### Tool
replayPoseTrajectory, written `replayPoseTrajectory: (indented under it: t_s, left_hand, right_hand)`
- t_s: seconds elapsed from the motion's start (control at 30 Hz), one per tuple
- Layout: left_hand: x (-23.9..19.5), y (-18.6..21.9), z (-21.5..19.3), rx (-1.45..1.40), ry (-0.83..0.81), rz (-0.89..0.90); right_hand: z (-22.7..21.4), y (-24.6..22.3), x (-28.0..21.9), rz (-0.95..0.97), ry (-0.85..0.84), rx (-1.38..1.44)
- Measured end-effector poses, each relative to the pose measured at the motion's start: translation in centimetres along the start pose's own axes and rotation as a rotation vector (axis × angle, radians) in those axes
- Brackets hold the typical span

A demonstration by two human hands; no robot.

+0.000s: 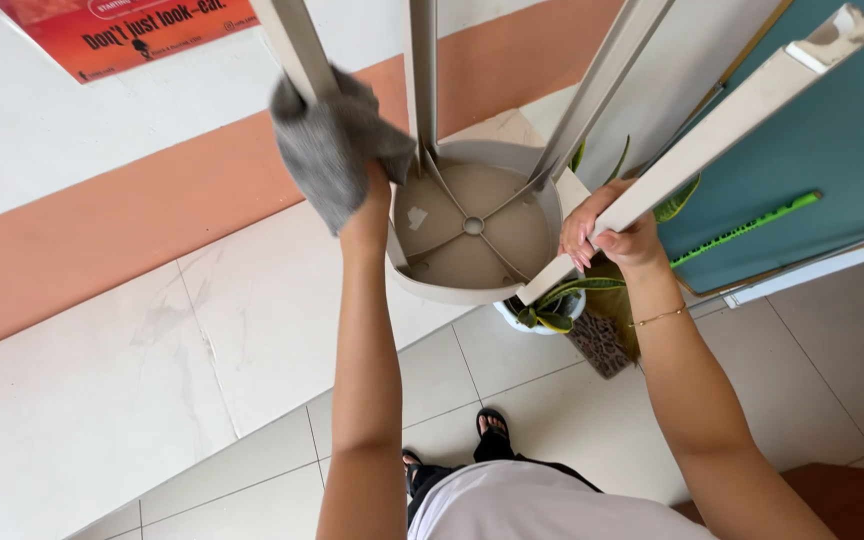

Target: The person washes a cloth at the sink, then proceeds to wipe down two beige plastic stools with the damp cloth. They clean the seats, legs, and undersides of the stools, flipping them over to reach all surfaces, and finally wipe a nearby counter.

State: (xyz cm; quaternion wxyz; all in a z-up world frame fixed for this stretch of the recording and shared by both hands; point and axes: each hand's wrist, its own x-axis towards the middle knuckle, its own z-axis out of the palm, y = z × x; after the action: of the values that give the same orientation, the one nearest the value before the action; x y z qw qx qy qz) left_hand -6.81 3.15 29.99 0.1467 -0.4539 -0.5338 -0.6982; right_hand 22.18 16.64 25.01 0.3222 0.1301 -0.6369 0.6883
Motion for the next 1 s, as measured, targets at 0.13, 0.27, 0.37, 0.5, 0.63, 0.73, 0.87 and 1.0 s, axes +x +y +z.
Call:
replayPoseTrajectory:
  t_s: [0.13,0.27,0.37,0.5,0.63,0.73,0.87,1.0]
  left_hand:
    - [-3.4,1.8,-0.4,-0.24,0.137,-0.213]
    - [-10.7,-2.5,-1.5,-0.311,0.053,-0.665]
    - [-15.1,-7.0,-1.3,-0.151,0.035,-0.438]
    - [-15.6,-9.8,-1.9,0.141,-0.054,-0.043]
    - [-7.2,-13.1,-2.3,0.062,-0.092,0.012]
    - [0.0,-8.6,-2.7,0.203,-0.138,0.19]
    - [5.7,1.2,-2.4,-0.477,-0.125,-0.122]
    - [-6.7,-9.0,-1.4,-0.429,-0.138,-0.268]
  right_hand:
    - [0.2,-0.4,-0.3,-0.012,0.003,-0.038]
    - [0.2,0.0,-0.9,-0.006,0.011,-0.005]
    - [-0.3,-0.3,-0.4,-0.009,0.009,-0.017]
    - [-0.9,-0.7,0.0,0.023,-0.003,-0.041]
    - [-1.3,-1.3,-0.1,0.032,-0.013,0.006]
    - [-1.2,-1.7,-0.4,0.03,-0.003,0.044]
    - [-1.0,-1.7,0.2,-0.012,0.02,0.016]
    - [-0.1,-1.2,-0.3,0.001,0.092,-0.03]
